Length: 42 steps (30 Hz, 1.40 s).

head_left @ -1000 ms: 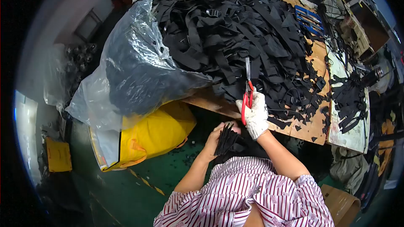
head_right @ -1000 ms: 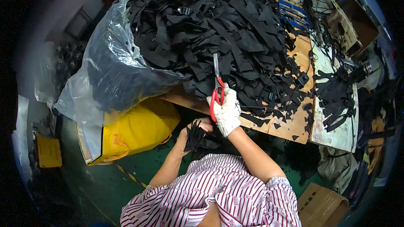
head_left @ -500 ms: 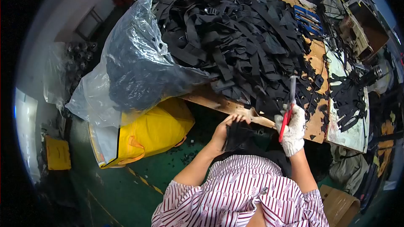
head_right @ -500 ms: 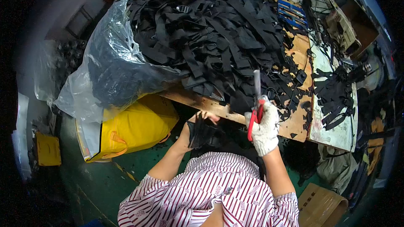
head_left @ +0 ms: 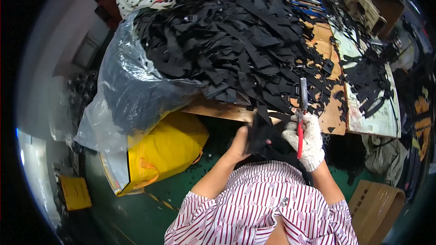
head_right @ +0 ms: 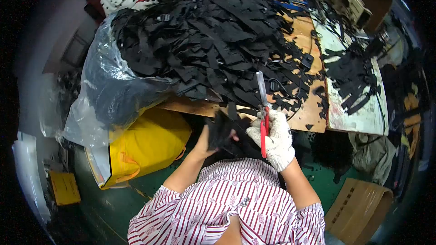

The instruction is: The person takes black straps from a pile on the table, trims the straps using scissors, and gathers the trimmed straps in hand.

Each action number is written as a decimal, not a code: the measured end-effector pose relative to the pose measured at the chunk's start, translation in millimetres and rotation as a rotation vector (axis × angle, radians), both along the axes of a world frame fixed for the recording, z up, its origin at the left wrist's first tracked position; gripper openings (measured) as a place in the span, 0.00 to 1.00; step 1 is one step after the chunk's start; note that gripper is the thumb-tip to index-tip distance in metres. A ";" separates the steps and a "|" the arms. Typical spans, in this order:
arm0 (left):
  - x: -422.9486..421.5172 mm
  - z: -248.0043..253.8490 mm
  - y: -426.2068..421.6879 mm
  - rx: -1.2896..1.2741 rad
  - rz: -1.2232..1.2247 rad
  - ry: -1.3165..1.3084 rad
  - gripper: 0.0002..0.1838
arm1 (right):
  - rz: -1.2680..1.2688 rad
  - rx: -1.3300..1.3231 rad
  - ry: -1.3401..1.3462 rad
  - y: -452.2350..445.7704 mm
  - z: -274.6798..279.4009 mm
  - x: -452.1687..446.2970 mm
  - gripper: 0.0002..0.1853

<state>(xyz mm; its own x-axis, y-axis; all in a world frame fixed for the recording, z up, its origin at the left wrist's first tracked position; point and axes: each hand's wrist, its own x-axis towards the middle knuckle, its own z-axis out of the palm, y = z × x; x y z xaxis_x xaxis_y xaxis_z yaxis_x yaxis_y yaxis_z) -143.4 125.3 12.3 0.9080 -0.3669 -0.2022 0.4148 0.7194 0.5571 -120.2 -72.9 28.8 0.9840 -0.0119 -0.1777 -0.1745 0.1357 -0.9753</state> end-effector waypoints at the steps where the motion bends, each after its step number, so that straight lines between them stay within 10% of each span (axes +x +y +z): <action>1: -1.3 -10.2 -4.0 0.389 0.184 -0.112 0.14 | 0.068 -0.184 -0.130 -6.1 13.8 -6.3 0.15; 2: 4.2 5.6 -0.1 0.812 0.201 -0.300 0.15 | 0.143 -0.369 -0.263 -9.5 20.8 -10.9 0.18; 6: 10.2 10.4 -3.2 0.707 0.370 -0.220 0.10 | 0.340 -0.695 -0.075 -22.1 27.0 -21.4 0.41; 20: 12.9 5.6 -16.9 0.814 0.299 -0.268 0.08 | 0.575 -0.830 -0.051 -33.2 10.0 -30.2 0.44; 23: 10.8 -4.4 -19.5 0.394 0.223 -0.170 0.09 | 0.553 -0.833 -0.027 -30.2 10.6 -26.7 0.43; 33: 9.2 -17.1 -4.5 0.602 0.102 -0.247 0.21 | 0.574 -0.728 -0.022 -35.2 -1.7 -32.5 0.40; 37: 6.2 -18.9 -1.7 0.219 0.065 -0.097 0.17 | 0.592 -0.817 -0.052 -33.2 6.4 -27.9 0.41; 38: 6.4 -23.0 -5.6 0.969 0.031 -0.474 0.27 | 0.569 -0.829 -0.157 -33.5 2.7 -27.0 0.42; 42: 0.7 -21.7 -3.2 0.745 0.025 -0.368 0.38 | 0.553 -0.730 -0.182 -32.1 0.1 -29.4 0.43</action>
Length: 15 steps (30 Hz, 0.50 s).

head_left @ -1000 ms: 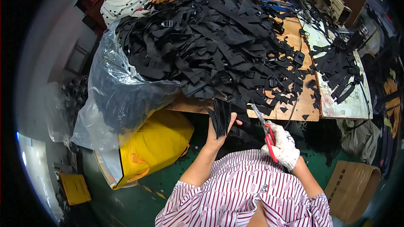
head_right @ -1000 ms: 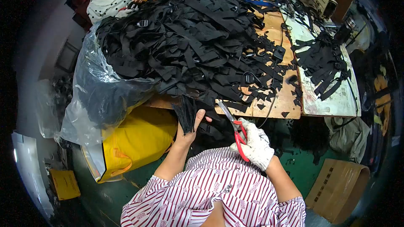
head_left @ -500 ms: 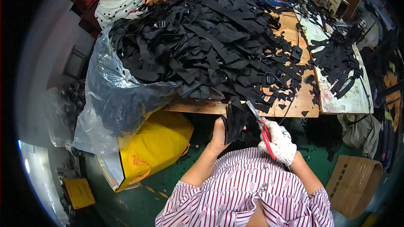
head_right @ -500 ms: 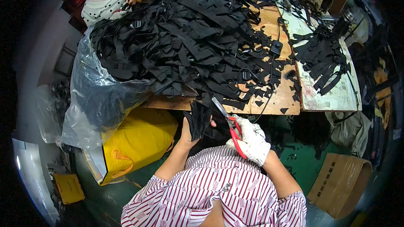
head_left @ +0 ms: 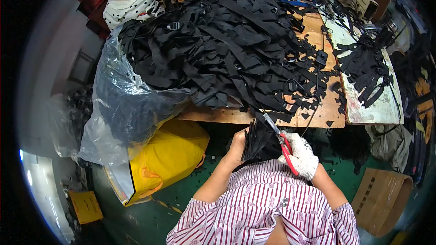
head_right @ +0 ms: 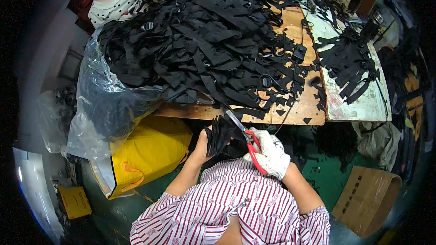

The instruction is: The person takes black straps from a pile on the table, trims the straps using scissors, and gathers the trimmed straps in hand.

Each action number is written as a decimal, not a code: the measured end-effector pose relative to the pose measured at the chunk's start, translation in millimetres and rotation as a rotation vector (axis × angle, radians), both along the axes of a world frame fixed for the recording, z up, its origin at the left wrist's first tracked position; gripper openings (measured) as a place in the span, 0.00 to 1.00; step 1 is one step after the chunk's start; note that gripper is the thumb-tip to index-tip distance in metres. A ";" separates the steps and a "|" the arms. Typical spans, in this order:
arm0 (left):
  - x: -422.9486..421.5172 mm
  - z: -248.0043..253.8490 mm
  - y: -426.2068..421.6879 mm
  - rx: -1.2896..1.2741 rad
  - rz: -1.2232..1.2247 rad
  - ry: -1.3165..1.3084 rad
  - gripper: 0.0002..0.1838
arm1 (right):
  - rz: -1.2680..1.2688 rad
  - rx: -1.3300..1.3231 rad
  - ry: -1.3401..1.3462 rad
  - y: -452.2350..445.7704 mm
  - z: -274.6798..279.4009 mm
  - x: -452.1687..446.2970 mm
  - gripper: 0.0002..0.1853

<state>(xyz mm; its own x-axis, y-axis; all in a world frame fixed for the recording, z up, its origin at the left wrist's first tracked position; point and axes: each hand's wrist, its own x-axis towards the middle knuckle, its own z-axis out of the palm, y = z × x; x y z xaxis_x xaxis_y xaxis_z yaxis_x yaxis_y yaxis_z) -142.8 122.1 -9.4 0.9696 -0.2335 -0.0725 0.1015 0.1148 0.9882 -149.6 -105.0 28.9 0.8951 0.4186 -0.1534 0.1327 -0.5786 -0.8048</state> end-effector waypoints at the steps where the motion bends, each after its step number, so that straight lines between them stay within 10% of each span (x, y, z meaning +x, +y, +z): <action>1: -1.2 -0.7 1.0 0.000 0.006 -0.001 0.38 | -0.011 -0.008 0.008 0.8 -2.5 -2.5 0.39; 9: -1.4 8.4 9.3 -0.004 -0.035 0.182 0.38 | -0.041 0.096 0.204 -1.0 -17.9 -8.8 0.34; 10: -7.0 24.1 1.3 -0.407 0.049 0.306 0.35 | -0.017 0.046 0.214 -0.5 -9.7 -5.9 0.35; 11: -3.1 19.1 1.0 -0.023 0.012 -0.010 0.35 | 0.005 0.044 0.112 0.6 -11.0 -5.1 0.35; 15: -9.7 22.8 6.8 0.044 -0.086 0.070 0.11 | -0.126 0.225 0.212 8.3 -14.3 -12.0 0.25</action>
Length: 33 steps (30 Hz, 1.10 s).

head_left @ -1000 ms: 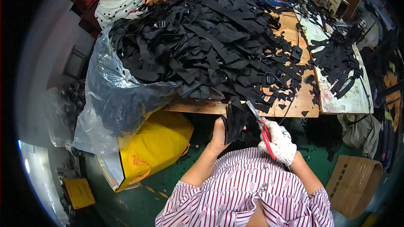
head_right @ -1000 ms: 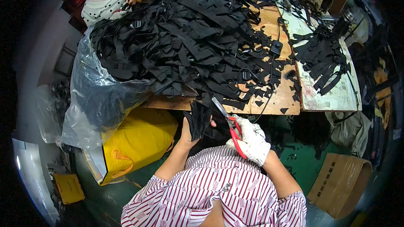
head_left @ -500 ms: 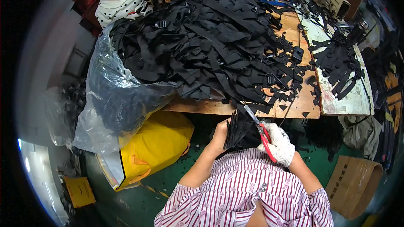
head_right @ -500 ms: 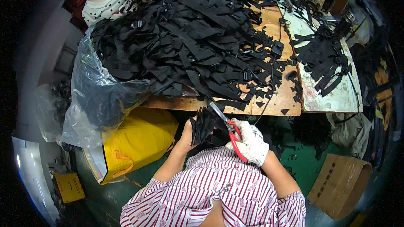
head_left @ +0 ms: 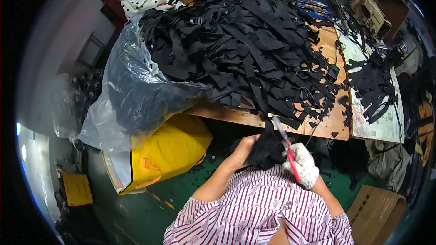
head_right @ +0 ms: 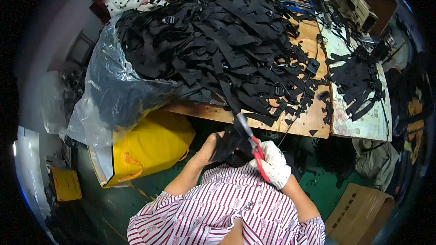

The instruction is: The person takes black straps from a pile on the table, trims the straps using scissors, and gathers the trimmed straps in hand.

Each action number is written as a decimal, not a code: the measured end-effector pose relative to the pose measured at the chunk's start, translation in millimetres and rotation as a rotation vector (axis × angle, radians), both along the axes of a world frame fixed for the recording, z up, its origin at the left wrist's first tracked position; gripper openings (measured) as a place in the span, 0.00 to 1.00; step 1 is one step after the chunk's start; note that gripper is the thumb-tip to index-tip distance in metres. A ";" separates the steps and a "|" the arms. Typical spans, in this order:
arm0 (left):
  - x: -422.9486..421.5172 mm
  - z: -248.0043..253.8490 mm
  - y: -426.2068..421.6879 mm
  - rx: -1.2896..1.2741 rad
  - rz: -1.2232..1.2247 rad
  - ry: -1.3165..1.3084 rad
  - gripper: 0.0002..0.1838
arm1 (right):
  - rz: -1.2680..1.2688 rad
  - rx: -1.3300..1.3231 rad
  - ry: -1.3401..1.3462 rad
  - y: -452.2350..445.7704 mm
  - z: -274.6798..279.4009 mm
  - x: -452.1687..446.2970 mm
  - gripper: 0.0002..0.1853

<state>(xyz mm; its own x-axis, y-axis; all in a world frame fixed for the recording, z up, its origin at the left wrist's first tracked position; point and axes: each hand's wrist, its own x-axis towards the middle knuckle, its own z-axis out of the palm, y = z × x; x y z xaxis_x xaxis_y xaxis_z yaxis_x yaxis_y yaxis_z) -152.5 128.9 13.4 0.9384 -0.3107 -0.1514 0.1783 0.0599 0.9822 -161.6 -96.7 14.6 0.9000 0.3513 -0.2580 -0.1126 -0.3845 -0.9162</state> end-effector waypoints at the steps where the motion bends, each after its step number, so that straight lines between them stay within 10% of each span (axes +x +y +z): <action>1: -0.4 -2.8 1.2 0.219 -0.080 -0.160 0.15 | -0.102 0.136 0.172 3.2 -4.5 -0.6 0.21; 3: -5.4 -9.3 0.8 0.224 -0.117 -0.275 0.15 | -0.179 0.140 0.077 6.0 3.9 10.3 0.18; 4: -8.7 -3.2 0.2 0.184 -0.120 -0.245 0.14 | -0.231 0.348 0.460 -9.0 -13.5 20.3 0.18; 8: -17.4 41.6 8.2 -0.209 -0.174 0.278 0.19 | -0.205 -0.019 -0.095 3.3 -1.4 30.6 0.19; 11: -16.6 51.7 17.5 -0.265 -0.484 0.083 0.17 | -0.233 0.056 -0.203 15.6 -3.2 39.7 0.20; 14: -2.8 53.6 15.9 0.031 -0.269 -0.522 0.13 | -0.178 0.024 -0.366 27.7 11.4 49.2 0.18; 17: -4.8 36.2 32.9 0.144 0.209 -0.274 0.20 | -0.222 0.048 -0.381 30.7 -6.7 57.3 0.16; 20: 8.5 21.3 61.7 0.328 0.354 -0.724 0.21 | -0.227 0.019 -0.331 34.3 -12.8 57.4 0.16; 21: 6.0 20.0 61.8 0.001 0.447 -0.361 0.21 | -0.218 0.018 -0.328 37.5 -9.9 57.0 0.16; 33: 67.9 2.4 86.0 -0.061 0.981 -0.291 0.24 | -0.239 0.081 -0.269 48.2 12.5 42.5 0.16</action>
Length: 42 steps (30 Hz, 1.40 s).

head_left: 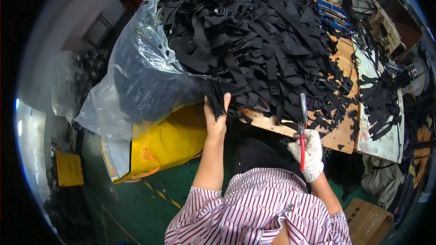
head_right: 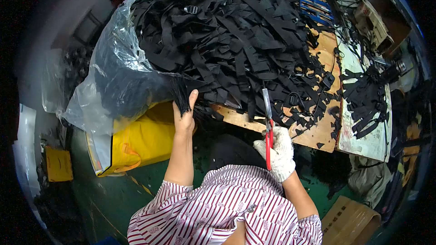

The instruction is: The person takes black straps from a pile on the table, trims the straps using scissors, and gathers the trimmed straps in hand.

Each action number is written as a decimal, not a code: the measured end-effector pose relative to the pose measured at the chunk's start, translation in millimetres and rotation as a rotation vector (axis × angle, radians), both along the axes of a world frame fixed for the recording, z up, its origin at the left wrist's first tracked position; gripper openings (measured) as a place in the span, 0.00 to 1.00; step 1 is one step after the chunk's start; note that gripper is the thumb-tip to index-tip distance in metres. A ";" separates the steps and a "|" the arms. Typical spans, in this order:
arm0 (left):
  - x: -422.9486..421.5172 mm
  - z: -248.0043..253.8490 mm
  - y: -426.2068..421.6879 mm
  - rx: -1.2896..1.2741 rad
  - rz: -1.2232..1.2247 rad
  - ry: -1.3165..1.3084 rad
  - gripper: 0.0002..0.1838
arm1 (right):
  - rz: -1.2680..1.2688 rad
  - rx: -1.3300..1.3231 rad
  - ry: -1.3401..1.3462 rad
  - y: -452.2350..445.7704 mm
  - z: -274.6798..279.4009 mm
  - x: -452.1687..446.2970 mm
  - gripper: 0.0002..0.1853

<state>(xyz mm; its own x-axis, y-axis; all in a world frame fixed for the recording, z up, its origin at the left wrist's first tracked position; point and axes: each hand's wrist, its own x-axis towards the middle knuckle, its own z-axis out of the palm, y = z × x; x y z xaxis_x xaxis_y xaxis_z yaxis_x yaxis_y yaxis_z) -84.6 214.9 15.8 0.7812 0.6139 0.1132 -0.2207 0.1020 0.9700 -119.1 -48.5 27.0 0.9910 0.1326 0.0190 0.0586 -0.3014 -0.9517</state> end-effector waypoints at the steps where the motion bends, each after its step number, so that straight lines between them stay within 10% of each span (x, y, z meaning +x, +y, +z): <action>1: 3.3 -8.0 2.9 0.012 0.006 -0.059 0.22 | -0.003 0.000 -0.038 -1.5 -2.0 -1.0 0.16; 7: 5.9 -28.3 16.5 0.562 0.037 -0.050 0.12 | 0.009 -0.008 0.058 -6.2 -2.8 -4.0 0.18; 11: -26.3 7.1 -10.8 -0.738 -0.230 -0.192 0.15 | 0.040 -0.076 -0.006 -12.8 -3.2 -2.6 0.19; 19: -58.1 32.3 -42.0 0.874 -0.177 -0.257 0.15 | 0.125 0.118 0.006 -9.6 12.2 15.4 0.23; 30: -63.9 62.7 -36.0 0.893 -0.473 -0.299 0.14 | 0.435 -0.025 -0.274 3.7 46.6 63.4 0.40; 42: -42.0 38.4 -26.3 0.492 -0.619 -0.355 0.09 | 0.551 0.328 0.085 26.4 55.7 60.4 0.29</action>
<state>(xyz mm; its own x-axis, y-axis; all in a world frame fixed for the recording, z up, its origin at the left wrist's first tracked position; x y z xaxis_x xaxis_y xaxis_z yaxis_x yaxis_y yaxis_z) -126.5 188.5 54.2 0.8270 -0.0925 0.5546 -0.5621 -0.1091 0.8199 -58.7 -22.0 82.8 0.7790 0.6232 0.0694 0.0417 0.0590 -0.9974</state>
